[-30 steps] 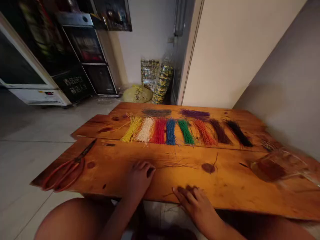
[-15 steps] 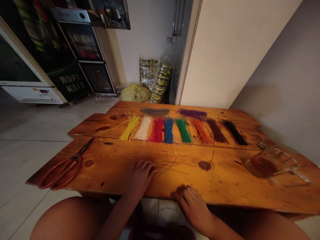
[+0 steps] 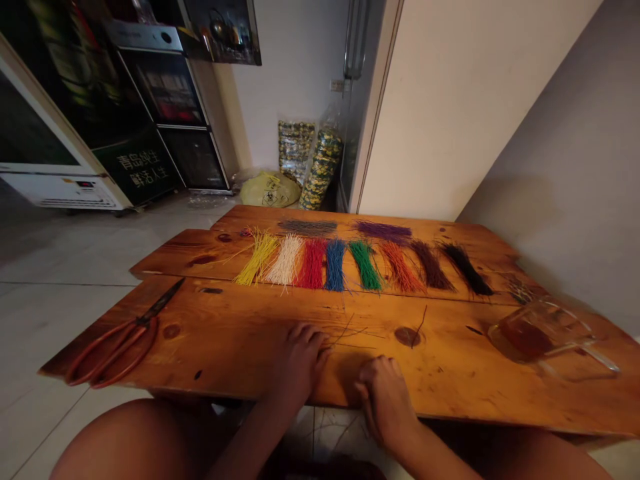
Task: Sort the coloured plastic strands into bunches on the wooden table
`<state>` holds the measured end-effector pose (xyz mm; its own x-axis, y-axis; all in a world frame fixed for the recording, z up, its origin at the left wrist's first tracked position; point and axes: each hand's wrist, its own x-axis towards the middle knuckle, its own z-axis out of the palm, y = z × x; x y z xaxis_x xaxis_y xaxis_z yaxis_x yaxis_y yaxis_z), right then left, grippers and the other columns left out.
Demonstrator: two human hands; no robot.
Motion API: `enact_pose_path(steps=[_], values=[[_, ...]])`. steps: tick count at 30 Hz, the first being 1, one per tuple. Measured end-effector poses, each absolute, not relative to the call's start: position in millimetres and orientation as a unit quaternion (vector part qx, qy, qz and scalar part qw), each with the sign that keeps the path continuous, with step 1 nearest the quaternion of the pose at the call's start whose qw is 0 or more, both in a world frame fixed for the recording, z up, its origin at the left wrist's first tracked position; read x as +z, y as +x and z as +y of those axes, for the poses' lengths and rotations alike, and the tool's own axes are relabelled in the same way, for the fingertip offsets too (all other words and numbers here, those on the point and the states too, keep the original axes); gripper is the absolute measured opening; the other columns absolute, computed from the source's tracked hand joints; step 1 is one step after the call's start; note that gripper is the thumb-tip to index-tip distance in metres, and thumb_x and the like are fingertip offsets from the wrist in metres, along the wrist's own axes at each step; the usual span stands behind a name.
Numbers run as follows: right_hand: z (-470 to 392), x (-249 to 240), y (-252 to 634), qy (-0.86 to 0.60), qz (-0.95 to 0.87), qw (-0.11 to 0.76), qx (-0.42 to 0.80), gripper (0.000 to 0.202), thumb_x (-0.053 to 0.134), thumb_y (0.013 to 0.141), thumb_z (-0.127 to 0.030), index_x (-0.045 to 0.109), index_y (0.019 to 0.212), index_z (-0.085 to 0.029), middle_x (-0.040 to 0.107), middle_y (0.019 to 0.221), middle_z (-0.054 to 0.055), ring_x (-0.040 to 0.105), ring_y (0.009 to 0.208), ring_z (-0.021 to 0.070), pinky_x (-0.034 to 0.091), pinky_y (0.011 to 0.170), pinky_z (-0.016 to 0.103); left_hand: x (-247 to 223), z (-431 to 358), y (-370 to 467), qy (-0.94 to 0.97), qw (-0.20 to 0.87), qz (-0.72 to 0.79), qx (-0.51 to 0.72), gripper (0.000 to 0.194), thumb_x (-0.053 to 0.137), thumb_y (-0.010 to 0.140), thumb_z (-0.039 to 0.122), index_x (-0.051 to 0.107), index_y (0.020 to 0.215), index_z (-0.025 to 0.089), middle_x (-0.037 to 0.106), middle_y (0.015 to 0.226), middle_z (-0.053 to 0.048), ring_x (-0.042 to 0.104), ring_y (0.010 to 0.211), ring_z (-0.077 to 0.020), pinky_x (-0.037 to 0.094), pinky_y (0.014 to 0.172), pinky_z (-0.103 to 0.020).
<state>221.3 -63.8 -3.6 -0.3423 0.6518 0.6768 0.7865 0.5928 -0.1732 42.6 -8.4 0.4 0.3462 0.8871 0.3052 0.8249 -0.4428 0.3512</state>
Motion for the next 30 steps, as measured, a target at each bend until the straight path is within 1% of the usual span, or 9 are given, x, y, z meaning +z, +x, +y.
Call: enact_pose_path(steps=[3, 7, 12, 14, 16, 19, 21, 26, 30], values=[[-48.2, 9.9, 232.2, -0.481, -0.801, 0.342, -0.096, 0.023, 0.030, 0.093, -0.018, 0.042, 0.073, -0.020, 0.053, 0.066, 0.003, 0.044, 0.061, 0.0167, 0.033, 0.059, 0.030, 3.3, -10.4, 45.8, 0.816, 0.048, 0.537, 0.209, 0.007, 0.060, 0.082, 0.023, 0.066, 0.086, 0.022, 0.060, 0.096, -0.004, 0.047, 0.099, -0.0245, 0.041, 0.089, -0.041], [-40.6, 10.4, 245.7, -0.507, -0.803, 0.307, -0.067, 0.028, 0.028, 0.095, -0.024, 0.038, 0.069, -0.022, 0.053, 0.063, 0.002, 0.048, 0.059, 0.0170, 0.037, 0.058, 0.029, 9.2, -13.3, 49.9, 0.810, 0.026, 0.555, 0.188, 0.008, 0.059, 0.082, 0.023, 0.065, 0.081, 0.018, 0.057, 0.094, -0.006, 0.045, 0.098, -0.0258, 0.041, 0.088, -0.042], [-44.2, 10.9, 249.2, -0.584, -0.774, 0.239, 0.046, 0.029, 0.027, 0.097, -0.030, 0.046, 0.077, -0.021, 0.057, 0.059, 0.000, 0.056, 0.051, 0.0149, 0.035, 0.049, 0.025, 8.1, -13.5, 51.8, 0.819, 0.009, 0.547, 0.175, 0.010, 0.057, 0.081, 0.022, 0.064, 0.085, 0.016, 0.057, 0.096, -0.007, 0.044, 0.099, -0.0271, 0.041, 0.089, -0.044], [-42.0, 12.2, 248.7, -0.580, -0.789, 0.197, 0.045, 0.028, 0.029, 0.097, -0.031, 0.052, 0.083, -0.020, 0.064, 0.066, 0.001, 0.062, 0.056, 0.0163, 0.036, 0.050, 0.026, 6.1, -12.8, 51.6, 0.818, 0.008, 0.547, 0.178, 0.010, 0.057, 0.081, 0.020, 0.063, 0.086, 0.015, 0.057, 0.098, -0.008, 0.044, 0.100, -0.0273, 0.040, 0.089, -0.045], [-35.8, 11.9, 248.8, -0.554, -0.813, 0.174, 0.032, 0.025, 0.034, 0.096, -0.031, 0.057, 0.093, -0.022, 0.070, 0.081, 0.001, 0.066, 0.065, 0.0168, 0.038, 0.053, 0.026, 4.1, -10.3, 49.1, 0.811, 0.018, 0.551, 0.195, 0.008, 0.057, 0.080, 0.020, 0.063, 0.085, 0.015, 0.056, 0.098, -0.008, 0.045, 0.099, -0.0264, 0.041, 0.089, -0.044], [-22.6, 9.1, 249.1, -0.505, -0.847, 0.168, 0.004, 0.024, 0.040, 0.095, -0.031, 0.058, 0.109, -0.026, 0.071, 0.097, 0.000, 0.067, 0.073, 0.0154, 0.039, 0.058, 0.025, 1.3, -2.3, 39.5, 0.804, 0.041, 0.546, 0.230, 0.005, 0.058, 0.081, 0.020, 0.062, 0.081, 0.017, 0.056, 0.095, -0.007, 0.046, 0.095, -0.0238, 0.042, 0.086, -0.040], [-15.3, 7.8, 248.4, -0.483, -0.859, 0.168, -0.027, 0.024, 0.040, 0.095, -0.029, 0.060, 0.108, -0.025, 0.071, 0.092, 0.000, 0.066, 0.070, 0.0145, 0.036, 0.056, 0.026, -0.5, 4.2, 31.4, 0.804, 0.045, 0.540, 0.244, 0.004, 0.058, 0.081, 0.020, 0.062, 0.080, 0.019, 0.055, 0.094, -0.006, 0.047, 0.093, -0.0230, 0.043, 0.085, -0.040], [-11.8, 9.0, 246.6, -0.464, -0.861, 0.194, -0.079, 0.025, 0.041, 0.094, -0.032, 0.063, 0.089, -0.022, 0.066, 0.075, -0.001, 0.061, 0.058, 0.0128, 0.029, 0.053, 0.028, -4.9, 11.9, 23.4, 0.801, 0.043, 0.544, 0.248, 0.004, 0.059, 0.081, 0.020, 0.062, 0.079, 0.019, 0.057, 0.094, -0.005, 0.050, 0.093, -0.0232, 0.043, 0.084, -0.041], [-14.4, 8.4, 249.8, -0.470, -0.854, 0.202, -0.092, 0.022, 0.043, 0.094, -0.030, 0.062, 0.099, -0.022, 0.064, 0.078, -0.001, 0.060, 0.058, 0.0121, 0.030, 0.054, 0.028, -5.1, 10.2, 27.4, 0.808, 0.055, 0.532, 0.247, 0.006, 0.058, 0.082, 0.020, 0.063, 0.078, 0.020, 0.057, 0.095, -0.005, 0.051, 0.093, -0.0226, 0.045, 0.083, -0.040]])
